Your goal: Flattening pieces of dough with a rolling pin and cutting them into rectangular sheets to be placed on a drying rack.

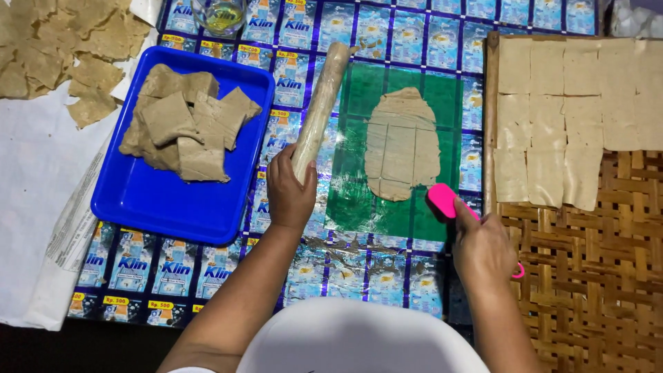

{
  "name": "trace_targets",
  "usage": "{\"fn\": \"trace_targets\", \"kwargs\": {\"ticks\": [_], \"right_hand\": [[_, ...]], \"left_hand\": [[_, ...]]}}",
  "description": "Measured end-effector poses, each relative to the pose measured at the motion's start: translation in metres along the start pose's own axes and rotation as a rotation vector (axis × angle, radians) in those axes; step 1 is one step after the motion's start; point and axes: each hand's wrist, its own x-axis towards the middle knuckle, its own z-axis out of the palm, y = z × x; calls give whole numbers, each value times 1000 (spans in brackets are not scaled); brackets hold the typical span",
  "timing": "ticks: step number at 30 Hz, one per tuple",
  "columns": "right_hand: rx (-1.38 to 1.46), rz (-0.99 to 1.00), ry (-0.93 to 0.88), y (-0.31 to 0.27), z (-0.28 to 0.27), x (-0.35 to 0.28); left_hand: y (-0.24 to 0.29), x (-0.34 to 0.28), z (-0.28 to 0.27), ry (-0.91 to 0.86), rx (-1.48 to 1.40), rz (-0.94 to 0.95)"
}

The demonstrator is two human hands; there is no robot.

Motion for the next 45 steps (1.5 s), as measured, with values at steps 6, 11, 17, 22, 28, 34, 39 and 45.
{"fn": "trace_targets", "kwargs": {"ticks": [6, 11, 17, 22, 28, 34, 39, 45], "right_hand": [[7, -73, 63, 9, 47, 28], [2, -144, 203, -9, 55, 108], [-209, -250, 315, -33, 34, 209], [-345, -365, 326, -70, -32, 230], [-211, -332, 52, -52, -57, 252], [85, -225, -95, -20, -31, 208], [185, -112, -64, -9, 15, 200], [203, -73, -19, -2, 40, 209]], "left_hand": [[2, 0, 0, 0, 10, -5], [2, -1, 1, 4, 14, 1], [-1, 0, 3, -2, 14, -8], [1, 1, 3, -12, 23, -23], [4, 2, 0, -28, 28, -37], [1, 0, 0, -20, -14, -48], [-9, -4, 4, 105, -130, 98], [32, -12, -6, -34, 55, 398]]}}
